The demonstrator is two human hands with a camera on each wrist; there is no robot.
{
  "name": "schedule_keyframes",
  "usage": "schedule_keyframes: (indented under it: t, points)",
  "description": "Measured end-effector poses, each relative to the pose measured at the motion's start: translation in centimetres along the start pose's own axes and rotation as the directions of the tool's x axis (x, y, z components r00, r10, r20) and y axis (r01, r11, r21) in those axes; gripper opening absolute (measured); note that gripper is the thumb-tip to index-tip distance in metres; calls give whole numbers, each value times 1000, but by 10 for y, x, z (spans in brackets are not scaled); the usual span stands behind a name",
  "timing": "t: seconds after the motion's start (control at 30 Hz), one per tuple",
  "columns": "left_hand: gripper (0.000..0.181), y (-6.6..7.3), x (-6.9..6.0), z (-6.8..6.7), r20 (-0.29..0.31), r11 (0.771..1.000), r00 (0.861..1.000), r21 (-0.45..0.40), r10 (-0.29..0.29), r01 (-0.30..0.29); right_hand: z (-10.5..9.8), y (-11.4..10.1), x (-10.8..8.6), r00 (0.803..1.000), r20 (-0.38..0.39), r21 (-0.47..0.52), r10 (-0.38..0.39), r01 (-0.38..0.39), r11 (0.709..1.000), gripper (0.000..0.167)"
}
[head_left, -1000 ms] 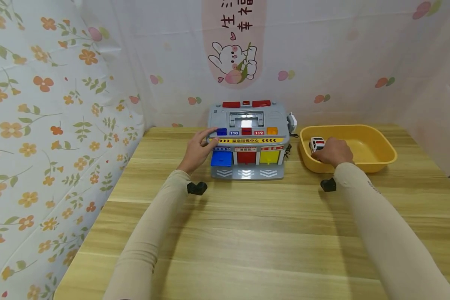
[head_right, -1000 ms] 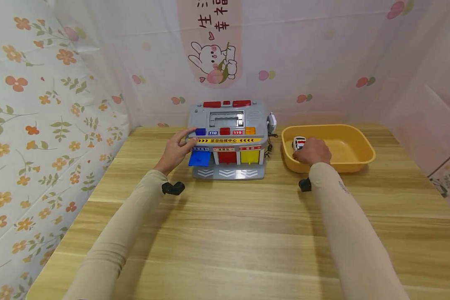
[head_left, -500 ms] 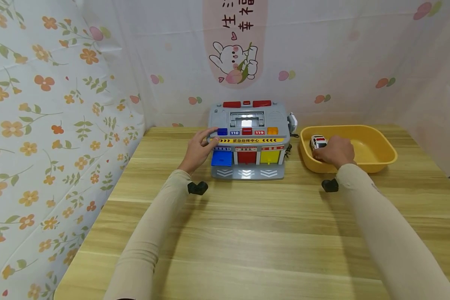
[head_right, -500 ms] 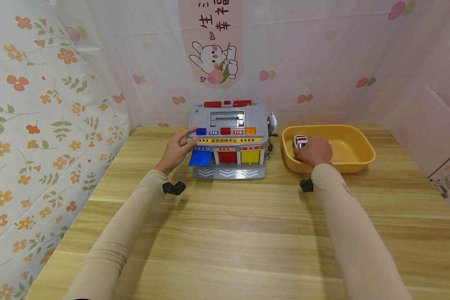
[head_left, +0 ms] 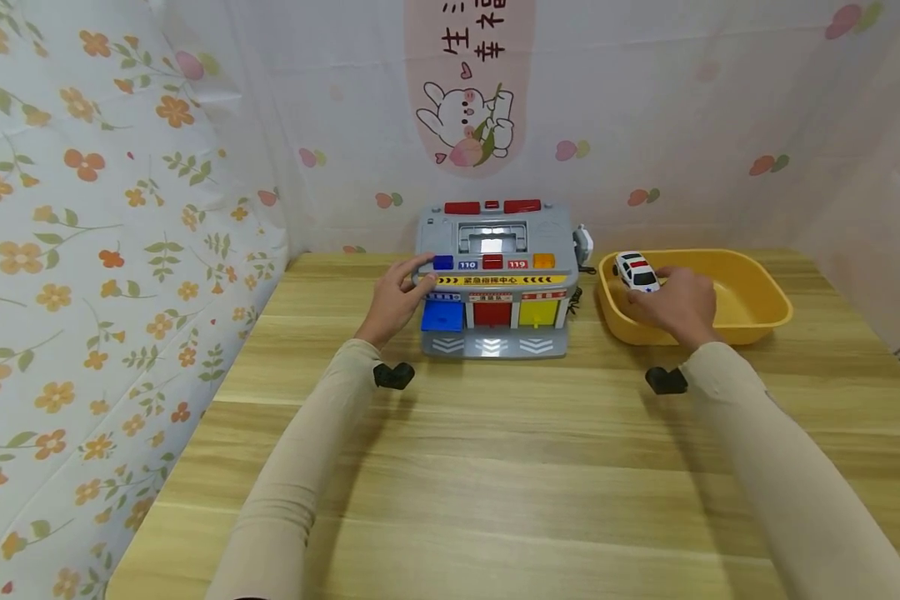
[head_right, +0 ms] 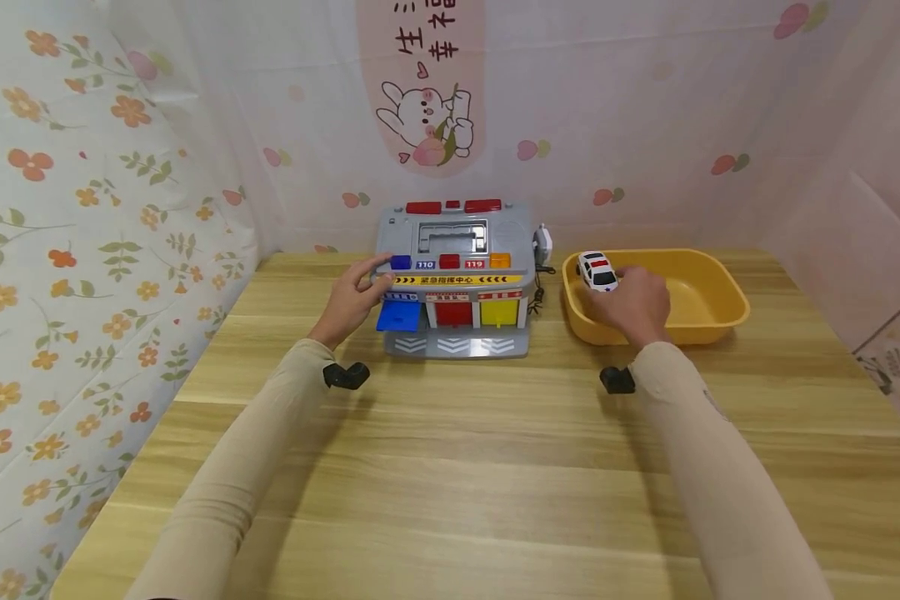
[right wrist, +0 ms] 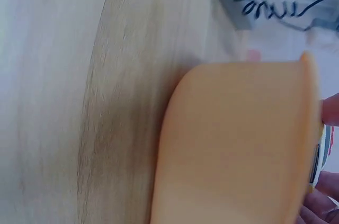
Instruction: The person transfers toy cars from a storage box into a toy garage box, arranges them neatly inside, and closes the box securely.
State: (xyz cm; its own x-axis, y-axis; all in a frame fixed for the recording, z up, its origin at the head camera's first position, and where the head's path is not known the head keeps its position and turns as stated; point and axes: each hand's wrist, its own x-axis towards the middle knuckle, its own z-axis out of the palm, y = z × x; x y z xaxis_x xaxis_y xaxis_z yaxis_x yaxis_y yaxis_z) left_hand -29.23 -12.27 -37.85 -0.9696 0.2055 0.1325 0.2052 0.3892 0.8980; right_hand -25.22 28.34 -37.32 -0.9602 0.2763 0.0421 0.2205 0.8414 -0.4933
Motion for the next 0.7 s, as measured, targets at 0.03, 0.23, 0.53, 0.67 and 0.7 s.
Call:
schedule_keyframes:
  t: [0.03, 0.23, 0.53, 0.67, 0.7]
  points:
    - [46, 0, 0, 0, -5, 1000, 1000, 2, 4, -4, -1, -1, -2, 1000, -14, 10, -8, 8, 1000, 77]
    - [46, -1, -1, 0, -9, 1000, 1000, 0, 12, -12, -8, -7, -20, 997, -55, 111, -47, 53, 992, 72]
    - [45, -1, -1, 3, -17, 1000, 1000, -10, 5, -5, -11, -13, -46, 992, -92, 185, -89, 105, 977, 65]
    - [45, -1, 0, 2, -19, 1000, 1000, 2, 2, -2, -12, -14, -56, 985, -111, 163, -135, 152, 975, 64]
    - [45, -1, 0, 2, -18, 1000, 1000, 3, 2, -2, -13, -14, -59, 983, -113, 157, -142, 159, 975, 64]
